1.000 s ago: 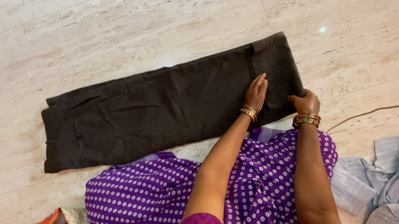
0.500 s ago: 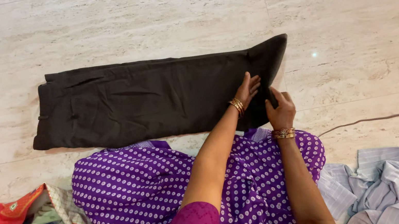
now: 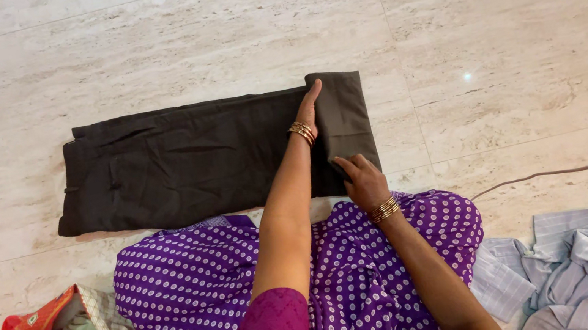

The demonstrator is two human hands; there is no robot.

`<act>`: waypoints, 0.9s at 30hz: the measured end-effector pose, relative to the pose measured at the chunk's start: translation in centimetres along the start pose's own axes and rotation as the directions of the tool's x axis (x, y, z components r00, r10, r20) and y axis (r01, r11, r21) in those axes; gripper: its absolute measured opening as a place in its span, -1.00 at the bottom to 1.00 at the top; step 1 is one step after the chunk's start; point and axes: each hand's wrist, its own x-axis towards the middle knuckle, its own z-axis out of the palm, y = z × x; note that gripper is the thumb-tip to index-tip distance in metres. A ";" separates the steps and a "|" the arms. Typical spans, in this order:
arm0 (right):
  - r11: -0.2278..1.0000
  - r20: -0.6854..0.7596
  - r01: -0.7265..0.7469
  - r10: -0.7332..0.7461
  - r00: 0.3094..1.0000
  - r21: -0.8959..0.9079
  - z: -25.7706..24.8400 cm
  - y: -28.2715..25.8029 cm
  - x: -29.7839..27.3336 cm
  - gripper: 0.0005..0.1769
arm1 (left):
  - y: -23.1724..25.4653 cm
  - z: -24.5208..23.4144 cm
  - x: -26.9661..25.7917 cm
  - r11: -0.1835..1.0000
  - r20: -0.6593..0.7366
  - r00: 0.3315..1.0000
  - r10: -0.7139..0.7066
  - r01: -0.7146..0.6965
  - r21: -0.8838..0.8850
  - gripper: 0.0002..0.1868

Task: The person folds a pair of trousers by hand on the floor, smoothing the fabric and aligning the legs.

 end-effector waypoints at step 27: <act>0.974 0.155 0.196 -0.178 0.972 -0.112 5.9 0.4 0.4 -0.64 | -4.7 -5.5 8.0 0.970 -0.173 0.961 0.216 -0.190 0.153 -0.70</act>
